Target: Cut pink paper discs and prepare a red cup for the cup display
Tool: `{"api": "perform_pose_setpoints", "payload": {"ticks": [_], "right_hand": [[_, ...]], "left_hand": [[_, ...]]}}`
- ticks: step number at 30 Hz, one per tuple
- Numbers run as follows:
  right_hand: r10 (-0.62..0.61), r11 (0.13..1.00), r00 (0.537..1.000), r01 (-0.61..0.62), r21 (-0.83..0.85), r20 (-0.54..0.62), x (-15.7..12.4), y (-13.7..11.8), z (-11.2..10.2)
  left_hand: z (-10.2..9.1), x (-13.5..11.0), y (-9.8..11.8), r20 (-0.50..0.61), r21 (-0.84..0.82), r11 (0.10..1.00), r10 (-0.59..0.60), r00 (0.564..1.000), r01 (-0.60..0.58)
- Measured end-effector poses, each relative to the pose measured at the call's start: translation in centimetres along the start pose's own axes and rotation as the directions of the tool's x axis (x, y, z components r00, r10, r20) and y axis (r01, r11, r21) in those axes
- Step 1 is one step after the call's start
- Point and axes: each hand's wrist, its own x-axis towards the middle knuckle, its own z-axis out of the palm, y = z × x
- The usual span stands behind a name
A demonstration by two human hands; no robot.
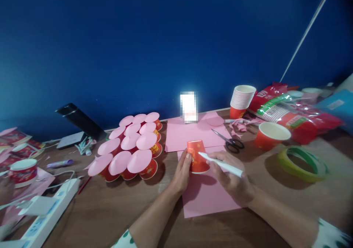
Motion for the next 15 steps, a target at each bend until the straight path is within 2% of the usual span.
{"api": "perform_pose_setpoints", "payload": {"ticks": [5,15], "right_hand": [[0.005,1.0,0.999,-0.005,-0.001,0.034,-0.18,0.15,0.05],[-0.024,1.0,0.999,0.024,-0.005,0.024,-0.08,0.08,0.12]], "left_hand": [[-0.01,0.02,-0.18,-0.009,0.008,1.0,-0.005,1.0,0.005],[-0.12,0.06,-0.71,-0.036,-0.018,1.0,-0.012,0.999,0.012]]}}
